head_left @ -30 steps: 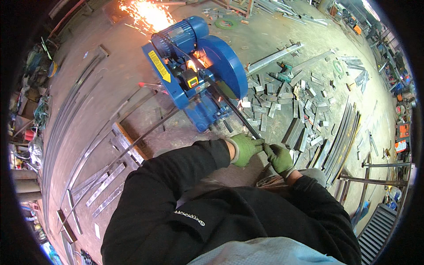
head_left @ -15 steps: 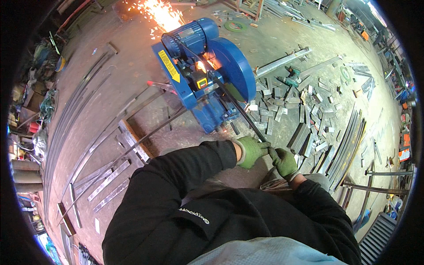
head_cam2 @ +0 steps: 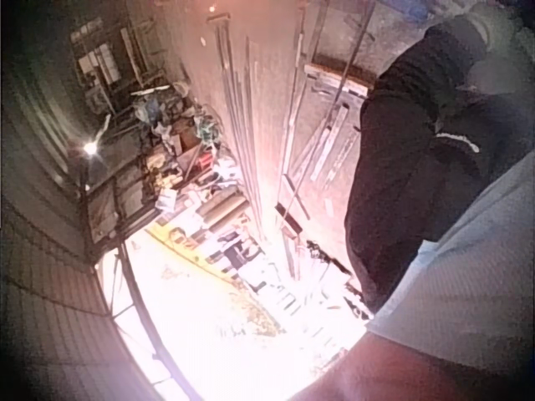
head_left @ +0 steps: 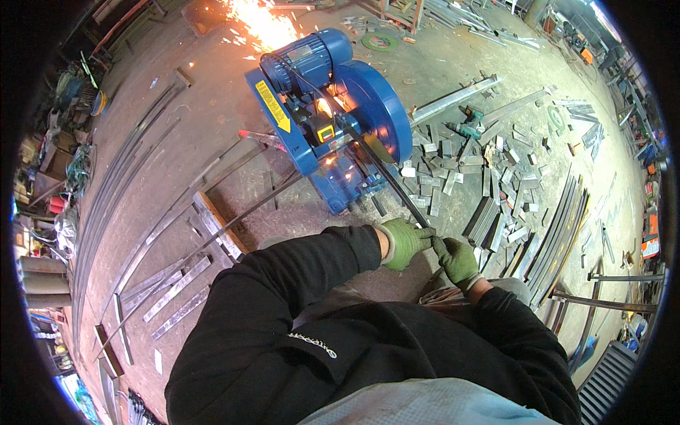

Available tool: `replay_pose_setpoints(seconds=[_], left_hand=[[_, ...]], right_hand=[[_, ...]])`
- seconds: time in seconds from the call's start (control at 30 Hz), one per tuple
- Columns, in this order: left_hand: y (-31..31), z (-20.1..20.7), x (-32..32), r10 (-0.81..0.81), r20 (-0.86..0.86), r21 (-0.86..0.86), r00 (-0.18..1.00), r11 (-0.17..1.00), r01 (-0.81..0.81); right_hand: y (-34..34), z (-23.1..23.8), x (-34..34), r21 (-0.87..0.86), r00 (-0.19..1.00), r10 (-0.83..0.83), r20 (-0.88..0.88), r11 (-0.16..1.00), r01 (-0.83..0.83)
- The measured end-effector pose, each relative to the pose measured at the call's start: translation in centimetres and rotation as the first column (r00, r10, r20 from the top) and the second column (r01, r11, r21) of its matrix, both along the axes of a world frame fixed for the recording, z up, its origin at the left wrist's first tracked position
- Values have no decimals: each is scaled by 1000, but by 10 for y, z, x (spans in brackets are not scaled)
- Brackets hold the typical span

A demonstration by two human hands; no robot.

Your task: The person repeatedly picks up metal rods from the floor, positions them in a blue chop saw, and cuts them, producing sparks. The cut pieces are placed on the floor among other metal scraps.

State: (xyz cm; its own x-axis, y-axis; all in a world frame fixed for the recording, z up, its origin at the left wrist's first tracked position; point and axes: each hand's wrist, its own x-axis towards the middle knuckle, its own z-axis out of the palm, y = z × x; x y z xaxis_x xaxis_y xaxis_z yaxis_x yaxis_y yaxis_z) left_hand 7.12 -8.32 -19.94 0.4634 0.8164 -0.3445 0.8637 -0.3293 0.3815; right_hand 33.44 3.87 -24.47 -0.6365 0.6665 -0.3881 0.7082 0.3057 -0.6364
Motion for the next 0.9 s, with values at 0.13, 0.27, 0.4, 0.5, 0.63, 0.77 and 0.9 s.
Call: replay_pose_setpoints(seconds=[0.13,0.27,0.4,0.5,0.63,0.77,0.9], left_hand=[[-1,1,0,-19,-20,27,1000,999,19],[0,0,1,-24,-31,26,999,999,24],[0,2,1,-9,-10,-7,1000,1000,9],[0,5,1,-16,-27,0,1000,1000,16],[-1,4,1,-6,-11,7,1000,1000,6],[-3,-3,2,7,13,45,1000,999,-7],[-3,-8,2,9,17,66,1000,998,-10]], right_hand=[[0,3,0,-31,1000,-3,16,1000,3],[-1,5,-2,-5,1000,12,16,1000,-12],[-1,3,-1,6,1000,20,8,1000,-20],[-1,-1,0,29,1000,21,-7,999,-21],[0,-4,1,15,1000,4,13,1000,-4],[0,-4,1,3,1000,4,2,1000,-4],[-1,-1,0,41,1000,27,4,999,-27]])
